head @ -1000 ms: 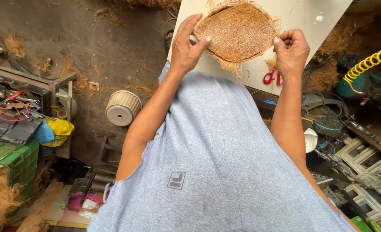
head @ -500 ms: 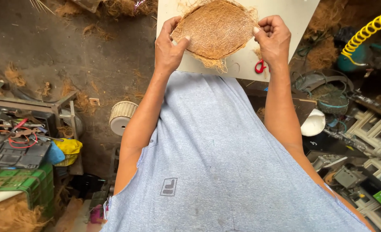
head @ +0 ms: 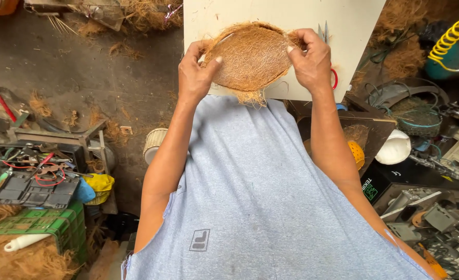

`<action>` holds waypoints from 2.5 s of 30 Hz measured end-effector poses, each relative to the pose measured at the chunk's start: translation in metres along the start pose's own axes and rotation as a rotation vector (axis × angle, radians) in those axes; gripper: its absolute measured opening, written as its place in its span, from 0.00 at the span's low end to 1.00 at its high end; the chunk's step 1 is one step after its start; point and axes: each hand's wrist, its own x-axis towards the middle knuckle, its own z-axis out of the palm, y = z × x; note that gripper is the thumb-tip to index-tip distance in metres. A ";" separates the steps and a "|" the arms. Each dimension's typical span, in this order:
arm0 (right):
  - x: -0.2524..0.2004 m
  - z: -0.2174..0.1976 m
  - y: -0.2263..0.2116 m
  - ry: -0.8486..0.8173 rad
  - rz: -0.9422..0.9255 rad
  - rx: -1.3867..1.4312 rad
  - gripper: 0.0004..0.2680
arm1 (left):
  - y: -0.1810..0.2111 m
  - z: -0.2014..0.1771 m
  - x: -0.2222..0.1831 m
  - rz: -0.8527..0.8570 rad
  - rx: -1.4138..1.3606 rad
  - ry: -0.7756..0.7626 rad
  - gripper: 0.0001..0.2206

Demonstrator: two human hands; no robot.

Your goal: Trimming and shaping coconut fiber sheets using scissors to fit a mold.

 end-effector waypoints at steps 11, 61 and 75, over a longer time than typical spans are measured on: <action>-0.006 0.001 0.005 0.020 -0.041 -0.115 0.09 | 0.004 0.006 -0.006 -0.016 0.032 0.010 0.21; -0.027 -0.028 0.008 0.008 0.167 0.008 0.07 | -0.011 0.003 -0.011 0.025 0.057 0.029 0.22; -0.022 -0.012 0.024 0.133 0.099 0.089 0.07 | -0.032 0.006 -0.006 0.060 -0.073 0.033 0.23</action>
